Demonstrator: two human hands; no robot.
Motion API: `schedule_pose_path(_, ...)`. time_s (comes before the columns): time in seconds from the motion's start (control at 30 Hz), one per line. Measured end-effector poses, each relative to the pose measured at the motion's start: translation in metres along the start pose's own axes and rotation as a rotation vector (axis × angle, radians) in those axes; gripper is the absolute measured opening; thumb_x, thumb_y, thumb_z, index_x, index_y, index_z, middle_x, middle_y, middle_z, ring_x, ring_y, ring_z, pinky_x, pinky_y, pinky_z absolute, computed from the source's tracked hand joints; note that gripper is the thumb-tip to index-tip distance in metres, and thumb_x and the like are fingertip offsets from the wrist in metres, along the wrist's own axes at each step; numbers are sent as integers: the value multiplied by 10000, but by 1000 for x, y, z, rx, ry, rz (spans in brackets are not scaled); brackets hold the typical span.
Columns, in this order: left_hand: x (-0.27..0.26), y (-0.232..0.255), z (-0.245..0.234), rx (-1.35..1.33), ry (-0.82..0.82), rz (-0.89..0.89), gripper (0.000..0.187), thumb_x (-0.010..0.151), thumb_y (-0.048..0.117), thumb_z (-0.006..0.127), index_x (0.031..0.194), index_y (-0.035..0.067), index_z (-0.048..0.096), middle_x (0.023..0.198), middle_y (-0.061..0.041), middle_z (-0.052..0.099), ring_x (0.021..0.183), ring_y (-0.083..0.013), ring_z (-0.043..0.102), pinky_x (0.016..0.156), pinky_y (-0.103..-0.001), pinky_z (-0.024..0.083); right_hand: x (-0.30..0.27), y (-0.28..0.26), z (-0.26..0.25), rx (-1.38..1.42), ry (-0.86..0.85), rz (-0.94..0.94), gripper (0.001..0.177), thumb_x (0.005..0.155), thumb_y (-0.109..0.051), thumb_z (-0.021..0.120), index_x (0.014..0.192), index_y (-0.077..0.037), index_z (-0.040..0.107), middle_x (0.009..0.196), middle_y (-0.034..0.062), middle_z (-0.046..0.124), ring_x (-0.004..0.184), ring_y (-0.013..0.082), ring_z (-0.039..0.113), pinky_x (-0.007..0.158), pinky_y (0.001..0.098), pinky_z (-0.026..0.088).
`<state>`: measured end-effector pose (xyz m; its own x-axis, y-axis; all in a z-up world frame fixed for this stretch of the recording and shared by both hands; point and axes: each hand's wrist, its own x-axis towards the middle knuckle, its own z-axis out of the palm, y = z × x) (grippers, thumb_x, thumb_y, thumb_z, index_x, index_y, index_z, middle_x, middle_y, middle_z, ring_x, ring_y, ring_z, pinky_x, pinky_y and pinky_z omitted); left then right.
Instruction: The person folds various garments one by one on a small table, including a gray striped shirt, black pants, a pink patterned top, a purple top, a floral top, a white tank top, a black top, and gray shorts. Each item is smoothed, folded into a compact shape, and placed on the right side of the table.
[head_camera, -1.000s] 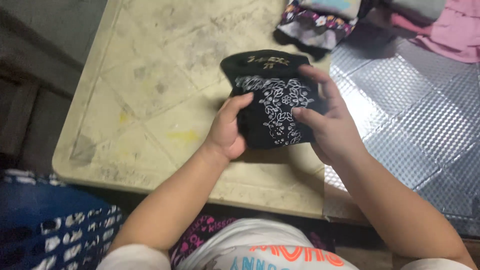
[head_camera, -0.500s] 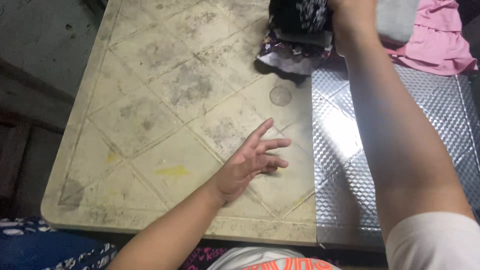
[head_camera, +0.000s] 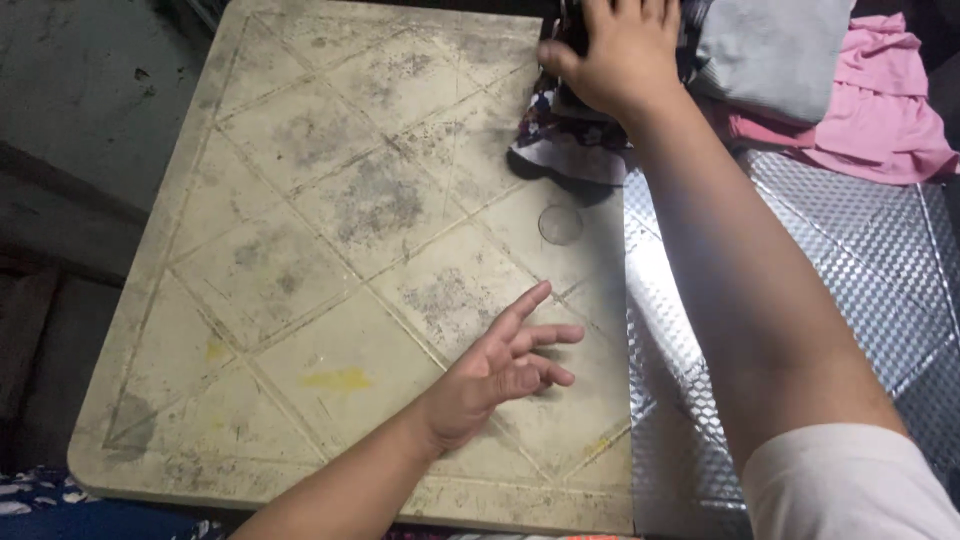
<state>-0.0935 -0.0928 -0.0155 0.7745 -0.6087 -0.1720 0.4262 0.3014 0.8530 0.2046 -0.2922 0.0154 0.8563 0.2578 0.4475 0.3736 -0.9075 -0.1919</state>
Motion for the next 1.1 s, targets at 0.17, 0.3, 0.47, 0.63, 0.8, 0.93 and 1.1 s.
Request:
schedule_pose_path(0.17, -1, 1, 0, -44, -28, 9, 1123, 878, 446, 751, 1695, 137, 47, 1523, -200, 489, 1157, -203, 618, 1086, -402, 458, -11, 34, 27, 2, -186, 85, 879, 854, -623, 675, 1571, -188, 411, 1646, 285, 210, 1480, 517, 199, 1167, 613, 184)
schedule_pose_path(0.3, -1, -1, 1, -19, -49, 36, 1070, 908, 382, 736, 1709, 146, 67, 1485, -189, 535, 1156, -200, 624, 1095, -388, 456, -15, 36, 30, 5, -182, 74, 869, 864, -589, 659, 1605, -214, 407, 1676, 268, 194, 1519, 506, 191, 1203, 611, 182)
schedule_pose_path(0.47, 2, -13, -5, 27, -28, 56, 1055, 899, 372, 729, 1702, 175, 74, 1452, -153, 563, 1125, -178, 631, 1023, -378, 497, -12, 41, 39, -53, -186, 42, 894, 857, -593, 644, 1612, -207, 362, 1663, 278, 175, 1499, 512, 174, 1175, 625, 179)
schedule_pose_path(0.63, -7, -46, -21, 87, -15, 199, 922, 943, 162, 721, 1694, 155, 185, 1407, -129, 575, 1046, -127, 609, 956, -324, 512, -30, -2, 29, -153, -31, -129, 859, 919, -547, 666, 1628, -129, 417, 1664, 314, 221, 1458, 580, 181, 1126, 696, 182)
schedule_pose_path(0.8, -94, -14, -3, 386, 256, 586, 575, 1013, 81, 704, 1552, 74, 504, 1357, -77, 666, 1085, -102, 645, 1027, -292, 554, -77, -119, -7, 60, 118, -482, 591, 979, -385, 811, 1470, -131, 601, 1635, 181, 463, 1541, 486, 329, 1194, 686, 248)
schedule_pose_path(0.93, -202, 14, 11, 707, 441, 899, 516, 1019, 105, 715, 1504, 87, 541, 1419, -80, 657, 1236, -131, 649, 1076, -307, 572, -124, -226, -36, 227, 145, -717, 562, 946, -332, 822, 1443, -157, 627, 1575, 166, 517, 1500, 456, 404, 1196, 635, 315)
schedule_pose_path(1.1, -318, 25, 36, 1127, 871, 1023, 379, 1003, 213, 734, 1346, 73, 652, 1359, -96, 697, 1145, -208, 706, 1007, -326, 575, -175, -356, -94, 521, 23, -895, 417, 863, -245, 811, 1247, -136, 690, 1397, 136, 620, 1373, 401, 506, 1146, 548, 384)
